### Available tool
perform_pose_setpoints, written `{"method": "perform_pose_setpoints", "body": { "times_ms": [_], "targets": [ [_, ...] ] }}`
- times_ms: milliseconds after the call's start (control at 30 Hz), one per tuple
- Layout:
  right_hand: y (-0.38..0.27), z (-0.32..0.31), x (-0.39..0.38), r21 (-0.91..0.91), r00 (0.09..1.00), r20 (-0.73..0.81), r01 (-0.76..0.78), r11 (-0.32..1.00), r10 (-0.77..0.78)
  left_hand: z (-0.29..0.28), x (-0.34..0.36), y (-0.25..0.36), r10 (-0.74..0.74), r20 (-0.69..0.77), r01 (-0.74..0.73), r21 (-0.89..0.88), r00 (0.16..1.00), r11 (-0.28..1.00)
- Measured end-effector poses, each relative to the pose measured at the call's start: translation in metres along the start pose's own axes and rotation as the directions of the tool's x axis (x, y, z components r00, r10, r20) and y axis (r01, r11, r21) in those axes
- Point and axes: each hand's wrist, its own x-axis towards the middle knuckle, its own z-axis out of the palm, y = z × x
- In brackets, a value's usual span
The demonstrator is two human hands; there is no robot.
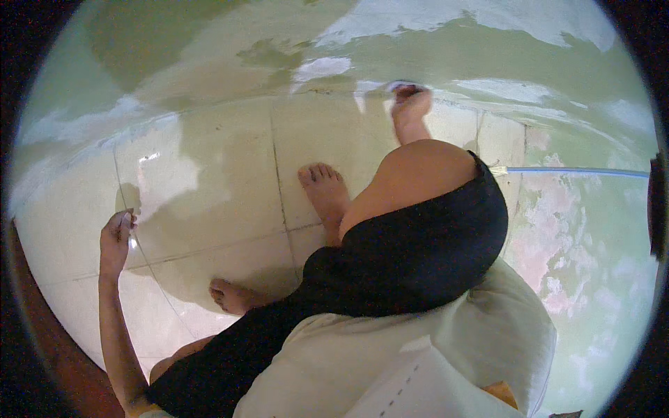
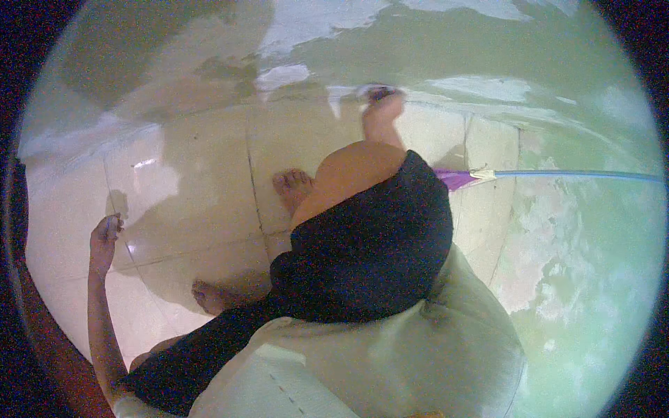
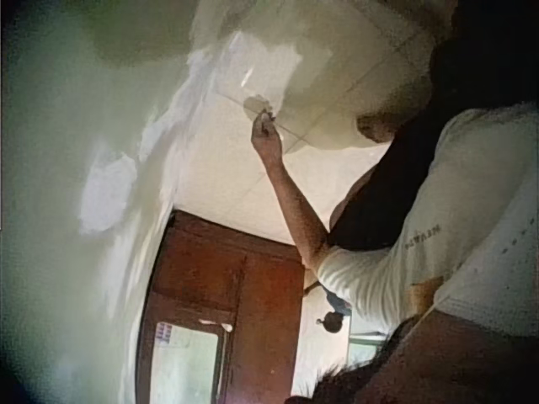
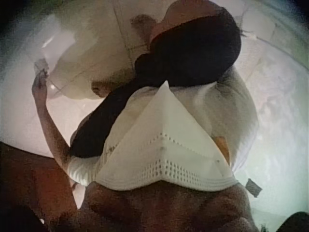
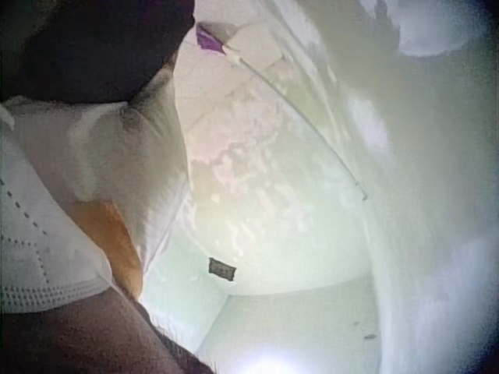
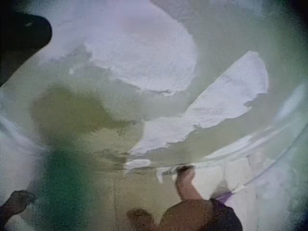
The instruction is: The person applies plaster to a wall using a putty knife and smooths the patches by hand.
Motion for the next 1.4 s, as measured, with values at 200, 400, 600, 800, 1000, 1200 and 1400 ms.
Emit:
{"method": "perform_pose_setpoints", "body": {
  "times_ms": [200,400,600,800,1000,1200,1400],
  "targets": [
    [0.032,0.018,-0.049,-0.013,0.986,0.101,-0.135,0.991,0.136,0.016,0.000,0.023,0.023,0.039,-0.024,0.043,0.999,0.999],
    [-0.035,-0.011,0.033,-0.089,0.976,-0.106,0.180,0.980,-0.189,0.023,0.006,0.003,-0.004,0.069,0.005,-0.013,0.998,1.000],
    [0.016,0.016,-0.038,-0.047,0.994,0.046,-0.098,0.994,0.101,0.021,0.007,0.027,0.046,0.058,-0.048,0.039,0.997,0.998],
    [-0.039,-0.022,0.059,-0.079,0.981,-0.163,0.091,0.993,-0.103,0.022,0.012,0.002,-0.006,0.048,0.008,-0.024,0.999,1.000],
    [-0.004,0.000,0.011,-0.164,0.992,-0.112,0.036,0.986,-0.055,0.018,-0.001,0.022,0.034,0.057,-0.036,0.041,0.998,0.998],
    [-0.104,-0.102,0.163,-0.201,0.917,-0.039,0.381,0.903,-0.396,0.039,0.028,-0.010,0.031,0.083,-0.029,-0.021,0.996,0.999],
    [-0.022,-0.030,0.052,-0.152,0.991,-0.016,0.127,0.980,-0.131,0.021,-0.009,-0.004,-0.023,0.063,0.022,0.013,0.998,1.000]
  ]
}}
